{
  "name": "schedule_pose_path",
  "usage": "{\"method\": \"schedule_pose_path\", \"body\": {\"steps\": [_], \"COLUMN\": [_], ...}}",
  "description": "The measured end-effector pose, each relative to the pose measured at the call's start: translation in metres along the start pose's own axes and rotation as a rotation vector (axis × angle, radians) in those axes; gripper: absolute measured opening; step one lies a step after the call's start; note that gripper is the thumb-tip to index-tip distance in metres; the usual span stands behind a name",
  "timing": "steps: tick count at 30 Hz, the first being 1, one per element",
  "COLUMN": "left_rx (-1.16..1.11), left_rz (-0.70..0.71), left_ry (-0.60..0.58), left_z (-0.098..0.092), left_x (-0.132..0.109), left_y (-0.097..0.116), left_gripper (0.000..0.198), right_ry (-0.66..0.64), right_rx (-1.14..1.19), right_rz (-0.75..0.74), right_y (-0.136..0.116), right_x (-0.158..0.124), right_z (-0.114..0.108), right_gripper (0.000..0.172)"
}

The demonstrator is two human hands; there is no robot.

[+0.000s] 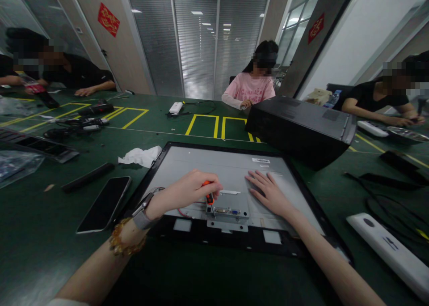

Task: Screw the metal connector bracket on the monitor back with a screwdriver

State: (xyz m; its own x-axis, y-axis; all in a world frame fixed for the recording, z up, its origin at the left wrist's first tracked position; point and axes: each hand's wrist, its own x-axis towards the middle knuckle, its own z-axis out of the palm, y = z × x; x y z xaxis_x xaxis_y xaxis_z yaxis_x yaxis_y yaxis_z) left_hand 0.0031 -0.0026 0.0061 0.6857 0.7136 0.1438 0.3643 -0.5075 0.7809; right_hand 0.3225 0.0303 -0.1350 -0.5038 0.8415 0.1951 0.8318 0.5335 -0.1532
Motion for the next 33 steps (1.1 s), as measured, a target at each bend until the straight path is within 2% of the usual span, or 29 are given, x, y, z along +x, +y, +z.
{"method": "schedule_pose_path", "body": {"steps": [3,6,9,11,14,17,21,23,28,33], "left_rx": [-0.066,-0.128,-0.133,-0.077,0.018,0.128,0.224,0.243,0.168,0.225], "left_rz": [-0.052,-0.058,-0.055,-0.055,-0.038,0.061,0.129,0.124,0.097,0.132], "left_ry": [-0.068,-0.139,-0.198,-0.16,-0.036,0.081,0.139,0.142,0.028,0.017], "left_z": [-0.002,-0.006,-0.01,-0.011,-0.005,0.007,0.015,0.014,0.004,0.003], "left_x": [-0.004,-0.01,-0.014,-0.014,-0.008,0.0,0.004,0.003,-0.002,-0.003], "left_y": [0.002,0.005,0.008,0.007,0.002,-0.006,-0.01,-0.007,0.002,0.004], "left_gripper": [0.03,0.003,0.023,0.023,0.022,0.019,0.019,0.018,0.038,0.036], "right_ry": [-0.002,-0.002,-0.007,-0.01,-0.012,-0.014,-0.006,-0.004,-0.003,-0.016], "right_rx": [-0.004,-0.001,0.004,0.006,0.004,-0.001,0.005,0.007,0.009,0.012], "right_rz": [-0.004,0.001,0.006,0.004,0.004,0.009,0.004,0.0,0.003,0.012], "right_y": [0.001,0.001,0.001,0.0,0.0,-0.001,0.0,0.001,0.0,-0.002], "right_x": [0.0,-0.001,-0.001,-0.001,0.0,0.0,0.0,0.0,0.0,0.0], "right_z": [0.0,0.001,0.001,0.0,-0.001,-0.001,0.0,0.001,0.0,-0.002], "right_gripper": [0.048,0.048,0.049,0.049,0.048,0.048,0.047,0.048,0.048,0.048]}}
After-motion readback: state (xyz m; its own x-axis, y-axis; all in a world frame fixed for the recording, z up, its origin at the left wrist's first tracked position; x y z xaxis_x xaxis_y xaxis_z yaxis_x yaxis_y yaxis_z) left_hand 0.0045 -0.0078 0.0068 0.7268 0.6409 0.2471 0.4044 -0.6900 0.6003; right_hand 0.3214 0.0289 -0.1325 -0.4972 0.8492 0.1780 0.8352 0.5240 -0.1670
